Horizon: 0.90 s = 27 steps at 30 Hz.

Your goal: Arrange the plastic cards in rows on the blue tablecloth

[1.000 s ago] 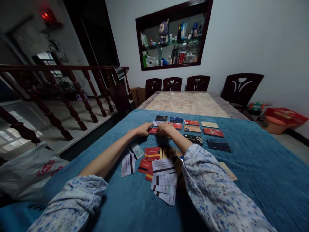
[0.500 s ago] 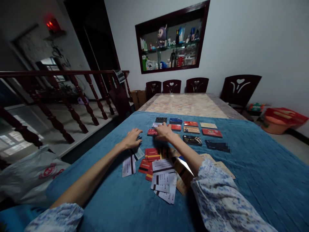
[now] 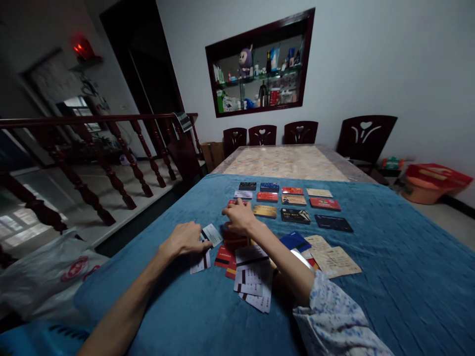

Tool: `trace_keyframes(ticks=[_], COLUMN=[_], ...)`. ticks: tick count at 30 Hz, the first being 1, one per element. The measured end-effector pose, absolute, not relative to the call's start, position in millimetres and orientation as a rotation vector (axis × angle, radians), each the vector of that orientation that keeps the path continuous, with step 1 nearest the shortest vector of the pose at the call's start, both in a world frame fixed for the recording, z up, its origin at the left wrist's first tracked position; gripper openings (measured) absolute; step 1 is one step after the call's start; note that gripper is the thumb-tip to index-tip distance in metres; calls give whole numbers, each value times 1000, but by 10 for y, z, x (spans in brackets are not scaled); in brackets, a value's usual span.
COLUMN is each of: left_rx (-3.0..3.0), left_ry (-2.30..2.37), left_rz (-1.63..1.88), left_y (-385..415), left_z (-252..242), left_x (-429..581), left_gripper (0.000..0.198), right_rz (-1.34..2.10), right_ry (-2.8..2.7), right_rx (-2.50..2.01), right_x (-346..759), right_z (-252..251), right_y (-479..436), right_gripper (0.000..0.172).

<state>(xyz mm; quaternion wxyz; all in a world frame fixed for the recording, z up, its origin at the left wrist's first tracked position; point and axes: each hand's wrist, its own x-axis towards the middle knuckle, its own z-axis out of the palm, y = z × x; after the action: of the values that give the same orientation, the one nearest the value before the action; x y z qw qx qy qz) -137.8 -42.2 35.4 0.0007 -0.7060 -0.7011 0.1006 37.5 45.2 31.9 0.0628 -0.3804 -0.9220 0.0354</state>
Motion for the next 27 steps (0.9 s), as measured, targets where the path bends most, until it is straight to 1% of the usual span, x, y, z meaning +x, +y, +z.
trace_keyframes(ticks=[2, 4, 10, 18, 20, 24, 27], left_rx=[-2217, -2228, -2272, -2286, -2295, -2348, -2392], left_ry=[-2209, -2211, -2241, -2313, -2279, -2216, -2217], left_rz=[342, 353, 316, 210, 193, 129, 53], left_y=[-439, -446, -498, -579, -566, -514, -466], left_z=[346, 345, 386, 369, 357, 311, 257], left_x=[-1367, -1353, -1283, -1238, -1247, -1286, -1330], left_gripper=[53, 51, 33, 39, 37, 35, 33], right_rz=[109, 111, 115, 102, 102, 108, 117], right_ry=[-2790, -2794, -2826, -2842, -2842, -2860, -2884], right_rx=[-1130, -1115, -1114, -1017, -991, -885, -771], right_x=[374, 384, 392, 326, 317, 299, 276], right_z=[297, 270, 179, 71, 54, 47, 41], right_y=[427, 414, 376, 336, 334, 305, 269], right_gripper=[43, 42, 39, 34, 36, 48, 47])
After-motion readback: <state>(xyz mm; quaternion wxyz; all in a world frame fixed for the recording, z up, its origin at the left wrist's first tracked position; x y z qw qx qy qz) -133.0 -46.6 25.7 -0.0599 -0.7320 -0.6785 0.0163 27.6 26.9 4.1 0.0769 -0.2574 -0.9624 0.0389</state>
